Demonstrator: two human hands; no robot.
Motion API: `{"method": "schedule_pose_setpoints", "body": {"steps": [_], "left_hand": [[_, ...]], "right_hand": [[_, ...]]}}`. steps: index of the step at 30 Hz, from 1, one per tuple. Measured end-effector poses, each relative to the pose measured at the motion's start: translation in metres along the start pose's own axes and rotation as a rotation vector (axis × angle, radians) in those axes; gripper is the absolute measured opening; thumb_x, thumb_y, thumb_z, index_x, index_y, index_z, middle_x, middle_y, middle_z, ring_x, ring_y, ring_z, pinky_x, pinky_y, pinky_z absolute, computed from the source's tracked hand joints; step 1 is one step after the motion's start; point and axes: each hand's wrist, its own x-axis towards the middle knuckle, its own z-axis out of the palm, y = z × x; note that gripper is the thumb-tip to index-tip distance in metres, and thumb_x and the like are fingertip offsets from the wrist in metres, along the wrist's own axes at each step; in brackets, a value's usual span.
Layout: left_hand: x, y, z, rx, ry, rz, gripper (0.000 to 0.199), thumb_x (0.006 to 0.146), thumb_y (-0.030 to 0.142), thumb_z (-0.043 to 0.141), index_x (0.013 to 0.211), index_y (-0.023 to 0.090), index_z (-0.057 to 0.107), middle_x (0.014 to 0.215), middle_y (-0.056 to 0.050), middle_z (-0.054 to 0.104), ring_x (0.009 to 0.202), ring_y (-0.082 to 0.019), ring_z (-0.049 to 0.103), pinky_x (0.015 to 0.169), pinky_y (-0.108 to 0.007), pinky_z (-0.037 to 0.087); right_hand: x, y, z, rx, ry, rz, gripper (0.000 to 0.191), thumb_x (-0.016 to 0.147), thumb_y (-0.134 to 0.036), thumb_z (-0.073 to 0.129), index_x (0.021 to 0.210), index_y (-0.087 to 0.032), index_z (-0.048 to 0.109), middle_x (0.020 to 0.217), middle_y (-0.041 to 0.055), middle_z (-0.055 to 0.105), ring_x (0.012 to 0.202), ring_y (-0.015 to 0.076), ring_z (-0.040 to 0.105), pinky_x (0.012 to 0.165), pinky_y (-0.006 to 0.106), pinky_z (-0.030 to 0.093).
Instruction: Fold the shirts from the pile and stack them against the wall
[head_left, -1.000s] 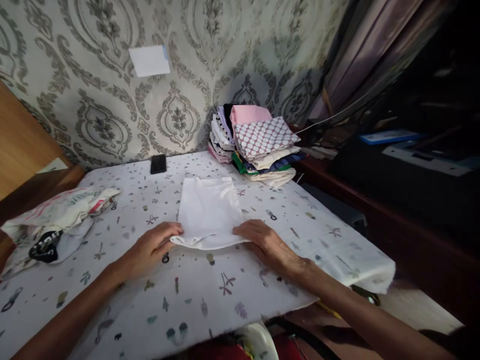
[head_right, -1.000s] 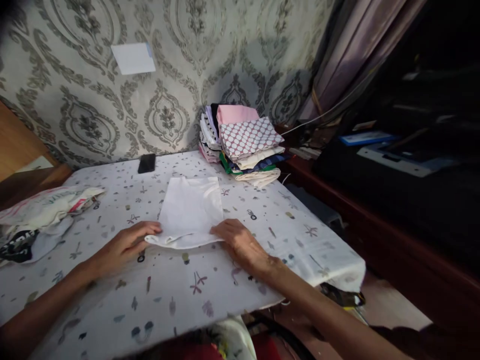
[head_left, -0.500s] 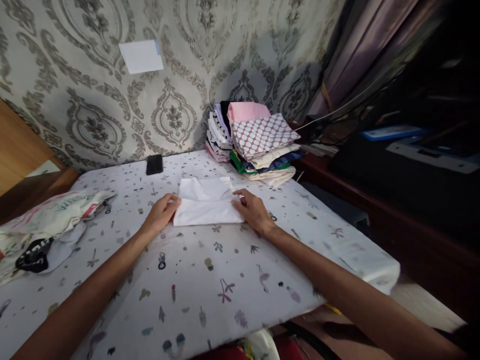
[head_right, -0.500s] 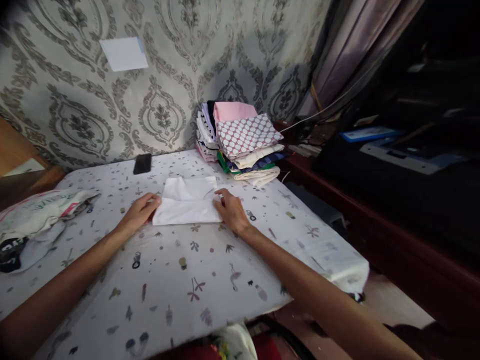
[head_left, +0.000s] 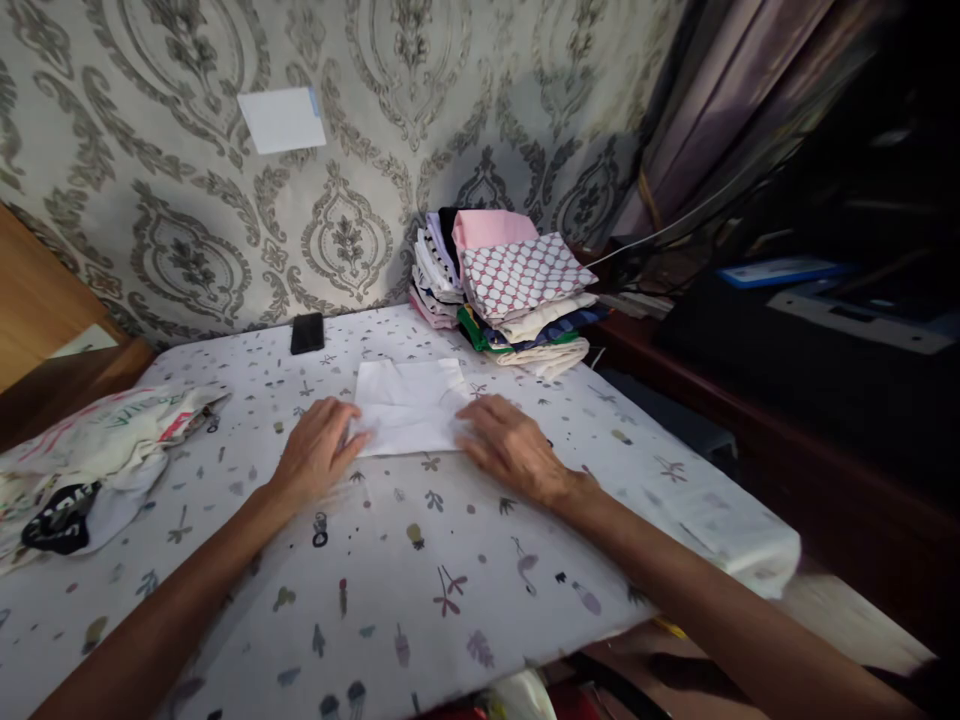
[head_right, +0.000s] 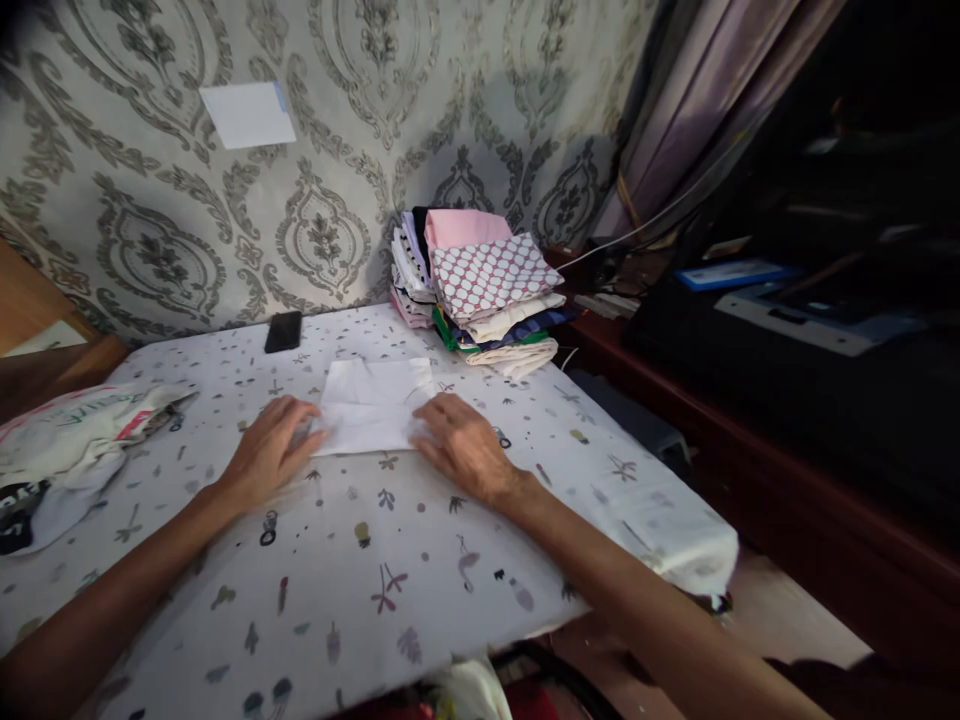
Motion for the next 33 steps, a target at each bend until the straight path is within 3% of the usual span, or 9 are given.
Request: {"method": "schedule_pose_setpoints", "body": {"steps": [3, 8, 12, 16, 19, 22, 24, 28, 33], "left_hand": [[-0.005, -0.005, 0.001, -0.006, -0.138, 0.128, 0.034, 0.097, 0.047, 0.050, 0.115, 0.020, 0.059, 0.113, -0.010, 0.063, 0.100, -0.026, 0.060, 0.083, -0.037, 0.048], [0.005, -0.017, 0.005, -0.055, -0.126, 0.094, 0.024, 0.093, 0.024, 0.044, 0.107, 0.020, 0.063, 0.110, -0.009, 0.064, 0.099, -0.023, 0.061, 0.080, -0.033, 0.049], [0.004, -0.015, -0.010, -0.295, -0.129, -0.030, 0.023, 0.092, 0.028, 0.046, 0.103, 0.020, 0.064, 0.104, -0.008, 0.065, 0.084, -0.019, 0.061, 0.066, -0.027, 0.046], [-0.011, -0.004, -0.030, -0.553, -0.198, -0.265, 0.030, 0.094, 0.045, 0.047, 0.103, 0.020, 0.061, 0.086, -0.002, 0.062, 0.066, -0.015, 0.055, 0.053, -0.023, 0.039], [-0.010, 0.000, -0.030, -0.710, -0.132, -0.325, 0.031, 0.091, 0.050, 0.050, 0.093, 0.020, 0.057, 0.080, -0.001, 0.061, 0.072, -0.017, 0.059, 0.061, -0.024, 0.045], [0.011, -0.008, -0.014, -0.791, -0.053, -0.399, 0.029, 0.089, 0.049, 0.051, 0.089, 0.021, 0.053, 0.076, 0.000, 0.061, 0.073, -0.018, 0.061, 0.065, -0.027, 0.048], [0.031, -0.017, 0.000, -0.713, -0.022, -0.490, 0.023, 0.089, 0.044, 0.048, 0.086, 0.021, 0.051, 0.067, 0.002, 0.057, 0.065, -0.018, 0.058, 0.060, -0.027, 0.045], [0.059, -0.028, 0.022, -0.235, -0.041, -0.524, 0.008, 0.088, 0.025, 0.046, 0.085, 0.022, 0.053, 0.068, -0.001, 0.059, 0.069, -0.021, 0.059, 0.061, -0.029, 0.040], [0.058, -0.027, 0.026, 0.084, -0.141, -0.466, 0.018, 0.095, 0.026, 0.041, 0.101, 0.022, 0.057, 0.083, -0.009, 0.069, 0.077, -0.026, 0.064, 0.064, -0.032, 0.039]], "right_hand": [[-0.009, -0.001, 0.000, -0.002, -0.109, -0.149, 0.029, 0.093, -0.022, 0.054, 0.119, -0.014, 0.063, 0.115, 0.0158, 0.067, 0.111, 0.0297, 0.060, 0.094, 0.046, 0.053], [-0.005, 0.004, 0.002, 0.008, -0.107, 0.021, 0.029, 0.088, -0.007, 0.047, 0.109, -0.014, 0.066, 0.115, 0.0166, 0.068, 0.108, 0.0274, 0.063, 0.094, 0.045, 0.053], [-0.007, -0.001, -0.017, 0.261, -0.038, 0.045, 0.025, 0.096, -0.023, 0.048, 0.114, -0.018, 0.064, 0.121, 0.0135, 0.068, 0.109, 0.0259, 0.064, 0.096, 0.044, 0.052], [-0.014, -0.012, -0.034, 0.580, -0.110, 0.211, 0.030, 0.100, -0.044, 0.045, 0.112, -0.021, 0.060, 0.097, 0.0049, 0.068, 0.072, 0.0166, 0.062, 0.065, 0.029, 0.051], [-0.006, -0.011, -0.027, 0.672, -0.044, 0.329, 0.032, 0.098, -0.052, 0.045, 0.095, -0.022, 0.054, 0.071, -0.0030, 0.054, 0.058, 0.0134, 0.049, 0.054, 0.025, 0.041], [0.020, -0.002, -0.008, 0.552, 0.107, 0.409, 0.029, 0.097, -0.049, 0.044, 0.084, -0.024, 0.046, 0.066, -0.0038, 0.047, 0.061, 0.0150, 0.048, 0.055, 0.026, 0.038], [0.043, 0.004, 0.004, 0.367, 0.123, 0.460, 0.023, 0.098, -0.042, 0.040, 0.086, -0.024, 0.047, 0.069, -0.0008, 0.053, 0.066, 0.0181, 0.053, 0.060, 0.028, 0.041], [0.076, 0.010, 0.020, -0.027, -0.129, 0.618, 0.023, 0.101, -0.029, 0.036, 0.109, -0.018, 0.055, 0.090, 0.0149, 0.071, 0.082, 0.0286, 0.067, 0.071, 0.036, 0.045], [0.075, 0.012, 0.027, -0.107, -0.184, 0.649, 0.033, 0.104, -0.034, 0.035, 0.125, -0.017, 0.054, 0.098, 0.0167, 0.074, 0.091, 0.0311, 0.071, 0.076, 0.039, 0.048]]}}
